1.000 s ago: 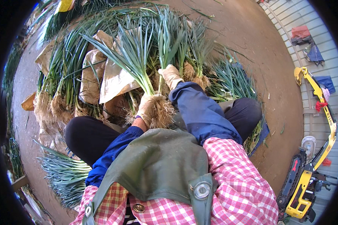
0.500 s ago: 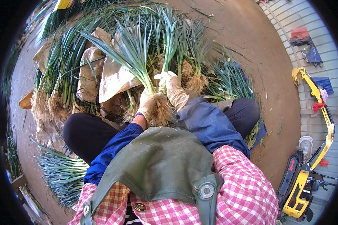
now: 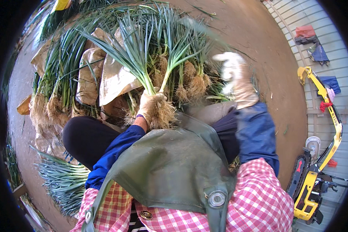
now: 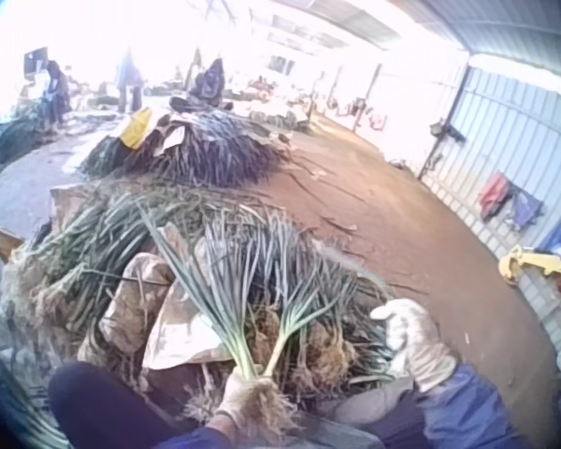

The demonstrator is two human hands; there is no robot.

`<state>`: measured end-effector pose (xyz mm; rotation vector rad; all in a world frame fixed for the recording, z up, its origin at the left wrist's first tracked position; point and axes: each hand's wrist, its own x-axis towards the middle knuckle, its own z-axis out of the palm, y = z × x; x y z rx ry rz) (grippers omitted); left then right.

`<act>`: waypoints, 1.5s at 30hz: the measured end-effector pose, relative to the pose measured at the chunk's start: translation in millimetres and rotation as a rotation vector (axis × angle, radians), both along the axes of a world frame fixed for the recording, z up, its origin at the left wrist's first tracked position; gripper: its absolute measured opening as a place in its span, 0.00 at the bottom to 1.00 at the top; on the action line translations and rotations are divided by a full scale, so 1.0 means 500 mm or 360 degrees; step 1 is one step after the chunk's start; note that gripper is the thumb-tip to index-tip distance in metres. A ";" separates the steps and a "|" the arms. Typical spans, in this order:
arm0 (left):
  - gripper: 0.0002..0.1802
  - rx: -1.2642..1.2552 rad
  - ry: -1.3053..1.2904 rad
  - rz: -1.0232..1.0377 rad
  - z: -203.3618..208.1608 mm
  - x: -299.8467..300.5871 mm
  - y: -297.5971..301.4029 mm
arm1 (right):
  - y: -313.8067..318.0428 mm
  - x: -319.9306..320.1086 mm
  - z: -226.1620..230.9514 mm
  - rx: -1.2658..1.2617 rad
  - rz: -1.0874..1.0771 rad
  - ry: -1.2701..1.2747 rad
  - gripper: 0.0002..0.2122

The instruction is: The person cleans and sorts bunches of green plants with long leaves and roots, removing outer layers and dirt by hand while sitting on the floor.

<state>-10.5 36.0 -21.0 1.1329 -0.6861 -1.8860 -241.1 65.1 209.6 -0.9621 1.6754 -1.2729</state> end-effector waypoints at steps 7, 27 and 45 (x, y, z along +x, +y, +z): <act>0.29 0.0070 0.0271 0.0006 0.044 -0.015 0.001 | 0.106 -0.445 -0.040 0.1380 -0.0125 0.2465 0.22; 0.13 0.0427 0.0876 -0.0118 0.034 -0.029 -0.003 | -0.139 0.086 -0.354 0.0147 0.0596 -0.0695 0.12; 0.08 0.0283 0.0344 -0.0168 0.004 -0.030 -0.003 | -0.121 0.122 -0.408 0.0559 0.0895 -0.0024 0.16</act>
